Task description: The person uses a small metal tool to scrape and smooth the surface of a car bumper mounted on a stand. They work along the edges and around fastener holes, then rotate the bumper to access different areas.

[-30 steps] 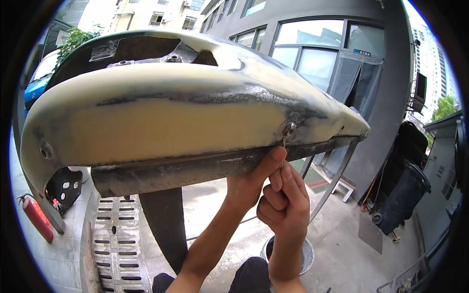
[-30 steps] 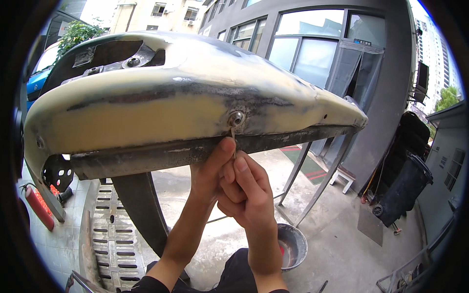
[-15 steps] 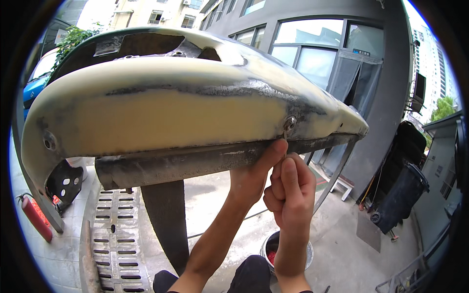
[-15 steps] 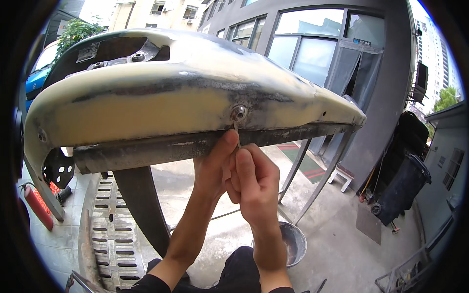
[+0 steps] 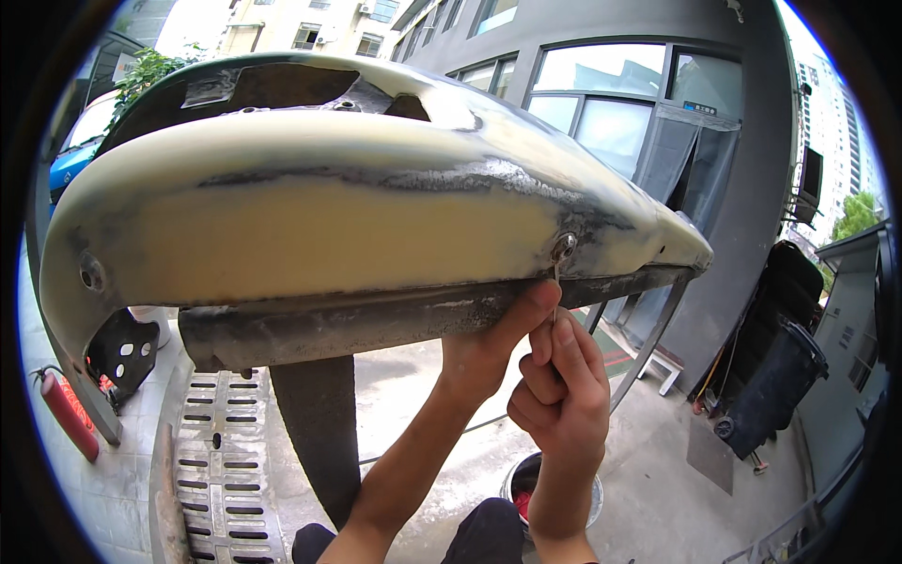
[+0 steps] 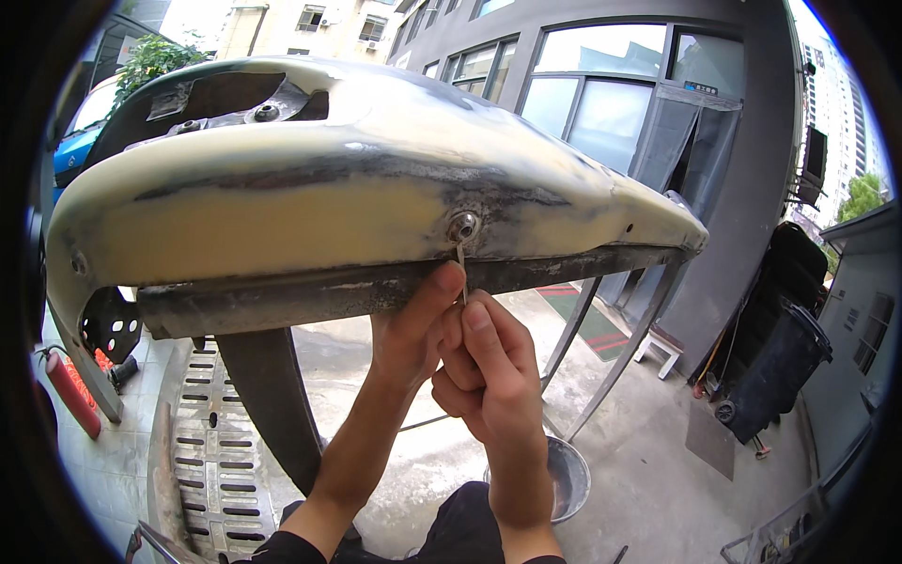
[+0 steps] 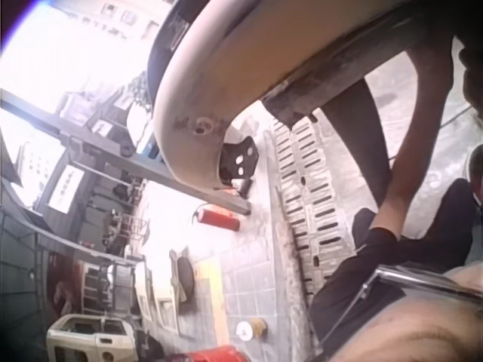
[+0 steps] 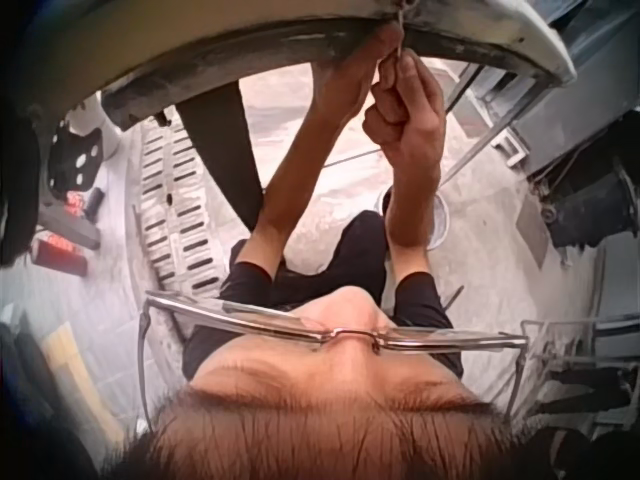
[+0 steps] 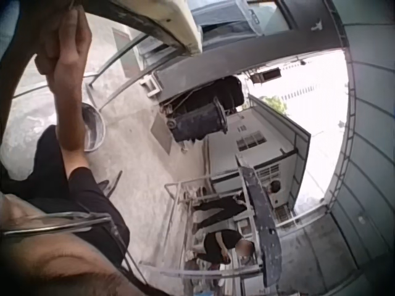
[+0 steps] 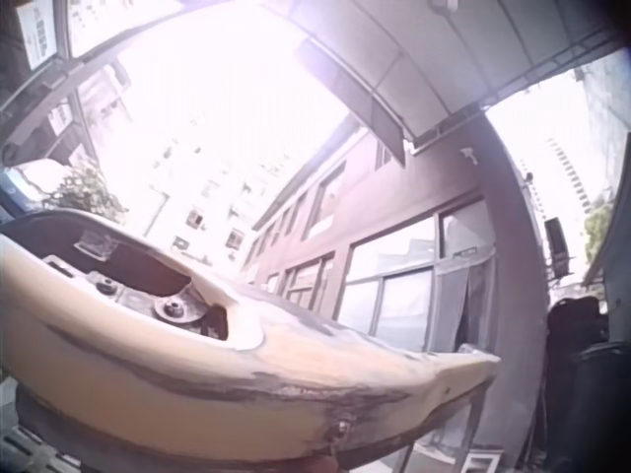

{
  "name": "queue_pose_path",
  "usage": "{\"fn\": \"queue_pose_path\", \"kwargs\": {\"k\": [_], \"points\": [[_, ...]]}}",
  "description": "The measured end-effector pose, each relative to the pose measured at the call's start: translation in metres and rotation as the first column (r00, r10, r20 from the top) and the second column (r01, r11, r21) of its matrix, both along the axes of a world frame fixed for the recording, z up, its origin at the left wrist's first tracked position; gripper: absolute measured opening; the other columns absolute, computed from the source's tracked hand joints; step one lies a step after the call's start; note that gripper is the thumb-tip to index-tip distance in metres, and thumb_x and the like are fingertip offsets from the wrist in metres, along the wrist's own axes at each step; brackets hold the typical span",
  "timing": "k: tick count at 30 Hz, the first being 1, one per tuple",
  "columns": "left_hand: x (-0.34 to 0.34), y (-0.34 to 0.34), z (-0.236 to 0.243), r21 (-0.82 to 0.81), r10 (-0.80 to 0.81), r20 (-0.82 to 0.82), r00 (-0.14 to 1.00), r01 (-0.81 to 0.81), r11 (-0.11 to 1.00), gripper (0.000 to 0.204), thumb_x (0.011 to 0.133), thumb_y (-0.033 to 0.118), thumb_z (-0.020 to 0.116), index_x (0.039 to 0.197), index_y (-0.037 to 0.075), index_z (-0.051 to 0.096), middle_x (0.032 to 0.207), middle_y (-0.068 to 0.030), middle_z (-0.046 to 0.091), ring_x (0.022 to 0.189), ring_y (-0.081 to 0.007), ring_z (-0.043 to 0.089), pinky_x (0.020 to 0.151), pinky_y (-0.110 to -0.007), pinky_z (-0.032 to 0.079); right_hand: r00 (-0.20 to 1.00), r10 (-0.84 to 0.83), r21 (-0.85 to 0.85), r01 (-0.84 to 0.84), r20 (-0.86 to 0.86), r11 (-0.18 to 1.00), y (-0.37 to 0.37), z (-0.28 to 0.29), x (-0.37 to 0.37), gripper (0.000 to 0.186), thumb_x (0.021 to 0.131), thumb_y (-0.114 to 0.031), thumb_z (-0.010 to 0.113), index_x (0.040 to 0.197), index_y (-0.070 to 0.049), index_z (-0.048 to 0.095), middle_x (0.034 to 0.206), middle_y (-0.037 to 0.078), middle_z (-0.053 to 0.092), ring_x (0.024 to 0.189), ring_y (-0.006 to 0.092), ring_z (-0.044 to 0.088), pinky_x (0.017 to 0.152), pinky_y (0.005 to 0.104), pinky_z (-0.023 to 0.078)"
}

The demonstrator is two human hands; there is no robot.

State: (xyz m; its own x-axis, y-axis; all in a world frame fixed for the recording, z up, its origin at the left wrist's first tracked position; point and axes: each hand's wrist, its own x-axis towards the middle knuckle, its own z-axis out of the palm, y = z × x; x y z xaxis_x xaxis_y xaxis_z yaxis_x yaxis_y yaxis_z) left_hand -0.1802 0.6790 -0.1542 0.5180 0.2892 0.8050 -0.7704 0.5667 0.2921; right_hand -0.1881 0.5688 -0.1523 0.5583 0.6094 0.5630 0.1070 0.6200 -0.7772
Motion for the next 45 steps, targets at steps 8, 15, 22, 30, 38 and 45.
{"fn": "queue_pose_path", "kwargs": {"k": [8,15,22,30,38,45], "points": [[0.012,-0.009,-0.004,-0.176,0.083,-0.068,0.994,-0.094,0.98,0.008,0.087,0.006,0.069,0.081,0.004,0.064,0.072,-0.0002,0.062,0.065,-0.0083,0.057,0.06,-0.023,0.044,0.909,-0.277,0.004,0.29,0.313,0.957,0.007,0.001,0.008,0.03,0.106,-0.03,0.038,0.086,-0.008,0.044,0.051,-0.007,0.02,0.036,0.0033,0.011,0.033,0.0242,0.012],[0.013,-0.002,-0.014,-0.089,-0.011,-0.041,0.999,0.007,0.996,0.01,0.086,0.011,0.072,0.087,0.005,0.064,0.078,0.0017,0.061,0.07,-0.0072,0.056,0.063,-0.024,0.045,0.987,0.121,-0.113,-0.109,0.106,0.988,-0.005,0.016,0.017,0.033,0.105,-0.026,0.042,0.079,-0.006,0.045,0.054,-0.006,0.025,0.04,0.0025,0.015,0.035,0.0235,0.013],[0.015,-0.005,-0.011,-0.131,0.026,-0.004,1.0,-0.026,0.991,0.014,0.085,0.009,0.074,0.094,0.005,0.064,0.09,0.0001,0.063,0.08,-0.0079,0.057,0.071,-0.025,0.046,0.99,0.048,-0.132,-0.031,0.135,0.991,-0.012,0.014,0.022,0.033,0.104,-0.025,0.045,0.076,-0.007,0.044,0.056,-0.006,0.026,0.043,0.0031,0.017,0.038,0.023,0.014],[0.016,-0.008,-0.005,-0.152,0.093,0.012,0.996,-0.09,0.984,0.017,0.082,0.003,0.075,0.096,0.003,0.065,0.09,-0.0006,0.064,0.081,-0.0097,0.058,0.073,-0.025,0.047,0.925,-0.13,-0.199,0.211,0.356,0.957,-0.025,0.018,0.045,0.041,0.103,-0.027,0.05,0.068,-0.005,0.045,0.057,-0.004,0.037,0.048,0.0035,0.027,0.042,0.023,0.019],[0.021,-0.023,-0.002,-0.286,0.294,0.016,0.956,-0.278,0.917,0.02,0.082,0.003,0.076,0.098,0.001,0.064,0.09,-0.003,0.065,0.081,-0.0105,0.061,0.072,-0.025,0.05,0.339,-0.557,0.115,0.772,0.758,0.626,-0.028,0.026,0.036,0.04,0.099,-0.025,0.057,0.067,-0.002,0.047,0.054,0.003,0.043,0.046,0.0117,0.034,0.044,0.0292,0.027],[0.04,-0.03,-0.008,-0.384,0.362,0.06,0.93,-0.314,0.869,0.061,0.077,-0.01,0.072,0.128,0.008,0.044,0.113,-0.0047,0.055,0.1,-0.0146,0.057,0.087,-0.026,0.049,-0.174,-0.457,0.41,0.768,0.873,0.492,-0.034,0.045,0.041,0.021,0.093,-0.01,0.06,0.075,-0.003,0.051,0.057,0.012,0.051,0.045,0.0298,0.053,0.045,0.0369,0.039]]}}
